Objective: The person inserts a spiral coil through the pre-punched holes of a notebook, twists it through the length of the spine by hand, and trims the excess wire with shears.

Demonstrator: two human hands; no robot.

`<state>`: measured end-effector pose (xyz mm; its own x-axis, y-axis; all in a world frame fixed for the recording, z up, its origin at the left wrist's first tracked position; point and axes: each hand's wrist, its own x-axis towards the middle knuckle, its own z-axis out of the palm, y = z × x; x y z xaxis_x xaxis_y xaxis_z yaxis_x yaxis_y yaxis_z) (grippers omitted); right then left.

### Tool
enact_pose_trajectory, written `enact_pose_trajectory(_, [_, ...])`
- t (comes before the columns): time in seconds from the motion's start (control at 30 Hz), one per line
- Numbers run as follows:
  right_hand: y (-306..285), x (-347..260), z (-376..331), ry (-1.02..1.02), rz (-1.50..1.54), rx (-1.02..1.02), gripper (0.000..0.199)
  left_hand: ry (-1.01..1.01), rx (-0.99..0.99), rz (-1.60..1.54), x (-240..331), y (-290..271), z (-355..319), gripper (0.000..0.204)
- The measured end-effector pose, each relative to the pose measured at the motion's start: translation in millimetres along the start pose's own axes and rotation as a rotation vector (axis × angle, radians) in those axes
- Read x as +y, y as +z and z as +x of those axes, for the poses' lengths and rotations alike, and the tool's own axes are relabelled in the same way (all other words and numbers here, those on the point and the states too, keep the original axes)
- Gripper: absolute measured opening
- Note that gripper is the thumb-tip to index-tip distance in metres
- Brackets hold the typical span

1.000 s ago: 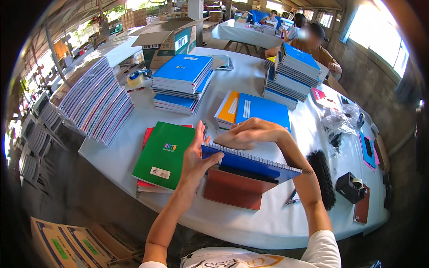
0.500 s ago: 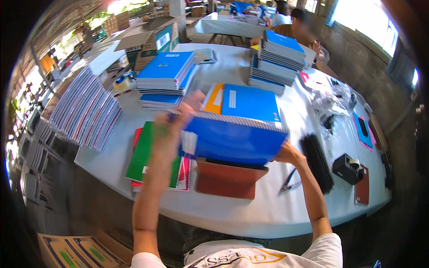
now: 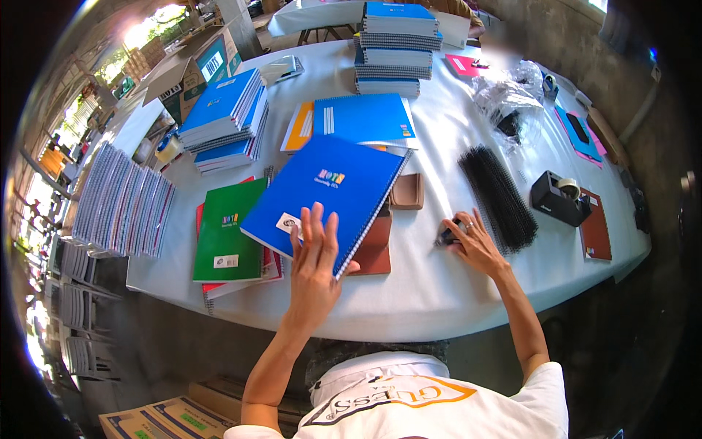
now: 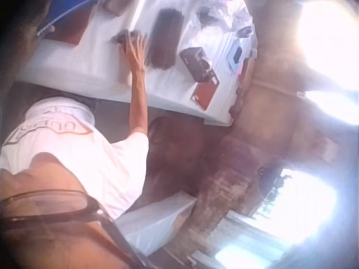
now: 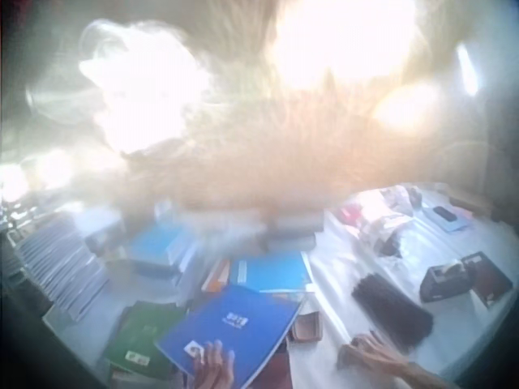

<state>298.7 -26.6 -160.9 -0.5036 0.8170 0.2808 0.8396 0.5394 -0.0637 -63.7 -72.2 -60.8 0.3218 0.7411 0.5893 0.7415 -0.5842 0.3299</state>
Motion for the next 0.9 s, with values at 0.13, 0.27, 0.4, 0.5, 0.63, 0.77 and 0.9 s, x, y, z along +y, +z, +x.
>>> enact_pose_trajectory(0.13, [-8.8,-72.3,7.7,0.228,0.229,0.230,0.027,0.003,-0.070,0.168,1.7,4.9,-4.0,0.057])
enact_pose_trajectory(0.27, [-50.4,-174.8,24.2,-0.012,0.407,0.349,0.038,-0.041,-0.080,0.215,10.4,5.7,-4.3,0.057])
enact_pose_trajectory(0.4, [-51.3,-194.9,38.7,0.040,0.446,0.378,0.039,-0.042,-0.058,0.239,14.9,7.6,-1.7,0.061])
enact_pose_trajectory(0.5, [-55.2,-193.9,43.8,0.015,0.392,0.405,0.039,-0.032,-0.044,0.250,13.5,12.4,-3.2,0.062])
enact_pose_trajectory(0.63, [-55.8,-188.1,44.9,0.111,0.872,0.087,0.035,-0.038,-0.052,0.252,15.4,9.6,-3.2,0.067])
enact_pose_trajectory(0.77, [-84.3,-164.0,65.1,0.197,1.397,-0.555,0.045,-0.031,-0.004,0.202,9.8,-2.9,-3.4,0.070])
enact_pose_trajectory(0.9, [-76.4,-128.6,70.3,0.111,1.025,-0.118,0.031,-0.223,0.171,-0.149,-37.4,-44.9,17.6,0.061])
